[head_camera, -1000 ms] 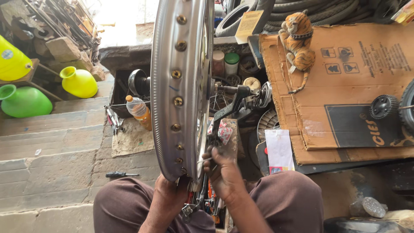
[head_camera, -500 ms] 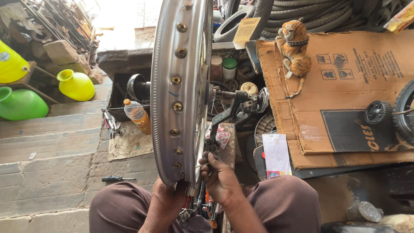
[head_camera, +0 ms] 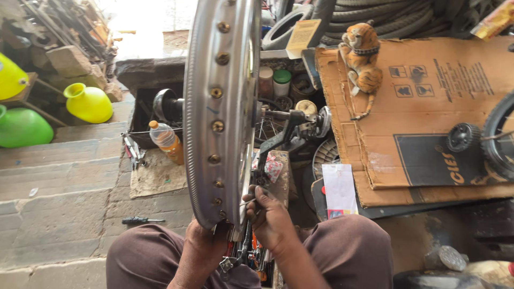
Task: The person sits on the ground in front of a spoked wheel held in a truing stand and uses a small spoke wrench to turn spoke nipples around the rim, working around the wheel to tension and true it. They rotate the wheel by hand between adjustments and steady the rim with the other hand.
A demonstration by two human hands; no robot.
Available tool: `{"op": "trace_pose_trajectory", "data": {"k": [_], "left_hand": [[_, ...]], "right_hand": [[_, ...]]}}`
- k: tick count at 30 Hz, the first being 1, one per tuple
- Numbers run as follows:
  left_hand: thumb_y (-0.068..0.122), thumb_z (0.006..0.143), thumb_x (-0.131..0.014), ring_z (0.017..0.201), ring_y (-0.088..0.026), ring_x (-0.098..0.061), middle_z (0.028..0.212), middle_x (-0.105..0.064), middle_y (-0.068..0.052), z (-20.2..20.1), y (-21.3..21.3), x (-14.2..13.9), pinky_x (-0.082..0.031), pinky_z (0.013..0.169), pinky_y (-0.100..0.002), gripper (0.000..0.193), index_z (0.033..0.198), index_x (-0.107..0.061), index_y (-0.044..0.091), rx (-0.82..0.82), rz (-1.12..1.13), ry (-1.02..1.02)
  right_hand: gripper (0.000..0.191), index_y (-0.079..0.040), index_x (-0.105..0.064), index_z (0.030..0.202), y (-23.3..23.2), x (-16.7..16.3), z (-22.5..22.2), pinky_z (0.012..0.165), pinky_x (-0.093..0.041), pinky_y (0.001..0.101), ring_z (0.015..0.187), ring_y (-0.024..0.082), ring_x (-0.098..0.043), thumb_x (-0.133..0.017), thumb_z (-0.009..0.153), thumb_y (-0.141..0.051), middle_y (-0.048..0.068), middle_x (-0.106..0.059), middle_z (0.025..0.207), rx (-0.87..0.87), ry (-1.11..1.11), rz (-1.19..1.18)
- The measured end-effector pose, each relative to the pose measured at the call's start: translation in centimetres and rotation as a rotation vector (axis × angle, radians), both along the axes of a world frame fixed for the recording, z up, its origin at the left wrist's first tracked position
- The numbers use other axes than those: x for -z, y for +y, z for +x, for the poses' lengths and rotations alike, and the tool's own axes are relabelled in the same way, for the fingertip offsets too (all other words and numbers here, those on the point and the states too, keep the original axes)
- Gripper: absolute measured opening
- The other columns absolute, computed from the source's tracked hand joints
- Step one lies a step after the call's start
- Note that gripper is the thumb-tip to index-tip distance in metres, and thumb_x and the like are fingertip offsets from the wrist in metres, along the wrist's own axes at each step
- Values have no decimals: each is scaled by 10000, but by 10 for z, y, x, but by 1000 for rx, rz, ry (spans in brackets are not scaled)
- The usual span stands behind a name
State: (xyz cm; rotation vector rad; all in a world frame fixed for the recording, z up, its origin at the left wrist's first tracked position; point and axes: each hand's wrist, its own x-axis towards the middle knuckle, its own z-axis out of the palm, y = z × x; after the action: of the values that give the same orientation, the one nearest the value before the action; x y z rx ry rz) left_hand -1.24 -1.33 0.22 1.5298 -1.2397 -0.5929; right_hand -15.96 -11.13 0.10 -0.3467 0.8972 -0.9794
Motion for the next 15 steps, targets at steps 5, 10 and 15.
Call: {"op": "trace_pose_trajectory", "data": {"k": [5, 10, 15], "left_hand": [[45, 876, -636, 753, -299, -736, 826, -724, -142, 5, 2, -3, -571, 653, -402, 102, 950, -707, 43, 27, 26, -7], [28, 865, -620, 801, -333, -739, 850, -747, -161, 4, 4, -1, -563, 659, -419, 126, 963, -699, 37, 44, -61, -123], [57, 897, -611, 701, -275, -766, 775, -748, -146, 2, 4, -3, -569, 593, -404, 108, 951, -704, 40, 26, 93, -56]], "right_hand": [[216, -19, -695, 1094, 32, 0, -5, 610, -598, 286, 688, 156, -707, -673, 970, -194, 115, -752, 867, 154, 427, -591], [86, -142, -700, 1043, 38, 9, -6, 712, -514, 342, 823, 162, -725, -624, 1019, -174, 46, -766, 981, 123, 1228, -1262], [166, -41, -685, 1081, 6, 23, -2, 624, -593, 289, 680, 170, -695, -666, 990, -179, 143, -730, 900, 31, -81, -26]]}}
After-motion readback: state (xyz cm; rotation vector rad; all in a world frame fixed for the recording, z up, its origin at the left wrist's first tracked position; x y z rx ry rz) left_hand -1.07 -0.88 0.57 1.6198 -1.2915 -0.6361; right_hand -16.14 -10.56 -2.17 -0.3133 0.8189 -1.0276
